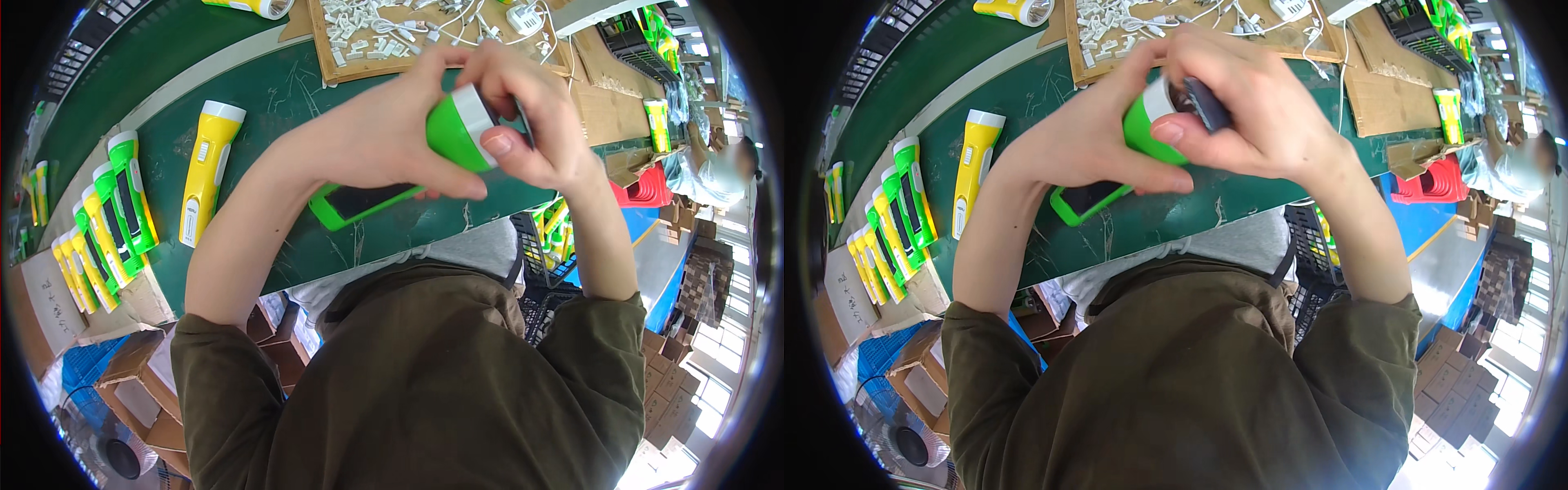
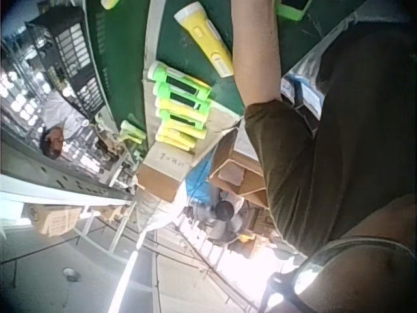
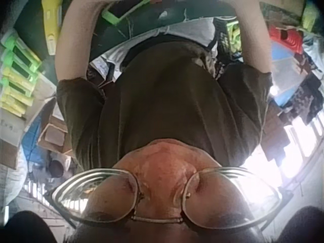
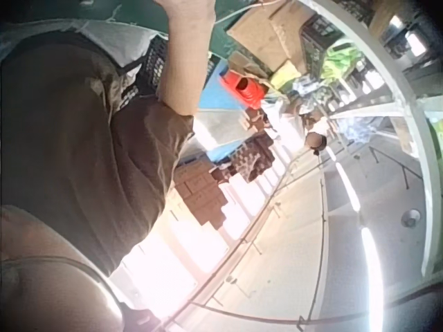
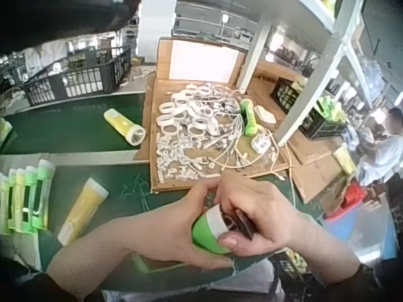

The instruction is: Assembling hand-held flashlights by inserting solar panels and securing lens caps on a factory line.

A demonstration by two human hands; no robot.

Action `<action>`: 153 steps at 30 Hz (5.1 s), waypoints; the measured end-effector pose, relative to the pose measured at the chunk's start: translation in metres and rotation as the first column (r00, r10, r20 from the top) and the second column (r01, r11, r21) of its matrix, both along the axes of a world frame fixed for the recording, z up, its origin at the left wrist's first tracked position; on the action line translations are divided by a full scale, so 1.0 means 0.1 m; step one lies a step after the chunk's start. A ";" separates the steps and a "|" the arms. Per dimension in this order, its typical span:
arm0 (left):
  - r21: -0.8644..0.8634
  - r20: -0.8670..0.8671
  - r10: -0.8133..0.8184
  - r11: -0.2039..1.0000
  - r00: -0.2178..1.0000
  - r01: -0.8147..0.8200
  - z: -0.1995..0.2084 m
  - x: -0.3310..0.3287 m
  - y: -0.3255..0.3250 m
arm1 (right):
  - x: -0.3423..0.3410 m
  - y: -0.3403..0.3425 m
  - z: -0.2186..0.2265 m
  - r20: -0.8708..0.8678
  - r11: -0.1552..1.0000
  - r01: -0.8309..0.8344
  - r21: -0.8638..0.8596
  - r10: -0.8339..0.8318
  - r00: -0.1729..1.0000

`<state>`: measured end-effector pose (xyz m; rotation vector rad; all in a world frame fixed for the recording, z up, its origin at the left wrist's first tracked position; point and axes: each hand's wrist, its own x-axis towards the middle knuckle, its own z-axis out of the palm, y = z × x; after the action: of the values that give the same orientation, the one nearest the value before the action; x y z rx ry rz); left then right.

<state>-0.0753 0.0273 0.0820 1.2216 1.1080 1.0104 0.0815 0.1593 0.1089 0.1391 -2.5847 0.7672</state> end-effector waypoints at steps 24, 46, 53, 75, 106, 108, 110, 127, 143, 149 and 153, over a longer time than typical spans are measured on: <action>-0.170 0.357 0.042 0.985 0.933 0.021 -0.04 0.06 0.07 | -0.22 0.05 0.04 0.358 0.989 0.108 -0.098 -0.066 0.931; 0.440 -0.319 0.523 0.820 0.790 -0.365 -0.36 0.27 0.18 | -0.23 -0.01 -0.03 0.125 0.809 0.587 0.028 -0.586 0.801; 0.146 -0.294 0.389 0.921 0.873 -0.362 -0.01 0.09 0.45 | -0.25 0.35 -0.10 0.146 0.912 0.400 -0.088 -0.386 0.911; -0.216 0.422 0.144 0.975 0.895 -0.055 -0.51 0.17 0.45 | 0.03 0.78 -0.70 -0.172 0.333 -0.321 -0.887 0.406 0.897; 0.190 -0.473 0.495 0.865 0.729 -0.464 -0.38 0.39 0.30 | -0.01 0.68 -0.59 0.027 0.893 -0.189 -0.407 0.219 0.975; 0.173 -0.554 0.498 0.853 0.667 -0.493 -0.34 0.40 0.30 | -0.07 0.60 -0.77 0.076 0.784 -0.043 -0.619 0.114 0.991; 0.168 -0.750 0.460 0.827 0.476 -0.536 -0.35 0.46 0.33 | -0.09 0.58 -0.82 0.113 0.772 -0.020 -0.635 0.118 0.987; -0.018 -0.735 0.322 0.870 0.596 -0.492 -0.39 0.37 0.32 | -0.20 0.40 -1.00 0.163 0.890 0.161 -0.426 -0.100 0.982; -0.090 -0.464 0.257 0.938 0.848 -0.334 -0.37 0.25 0.34 | -0.12 0.43 -0.89 -0.108 0.944 -0.003 -0.329 -0.035 0.994; -0.191 -0.144 0.141 0.967 0.979 -0.168 -0.36 0.22 0.36 | -0.05 0.67 -0.76 -0.182 0.932 -0.310 -0.186 0.277 0.943; -0.074 0.042 0.063 0.995 0.997 -0.060 -0.47 0.21 0.36 | -0.05 0.69 -0.73 -0.216 0.873 -0.408 -0.269 0.358 0.908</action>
<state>-0.0547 0.0638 0.0352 1.1075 1.1441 1.0305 0.0763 0.2282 0.0362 0.6080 -2.2730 1.2387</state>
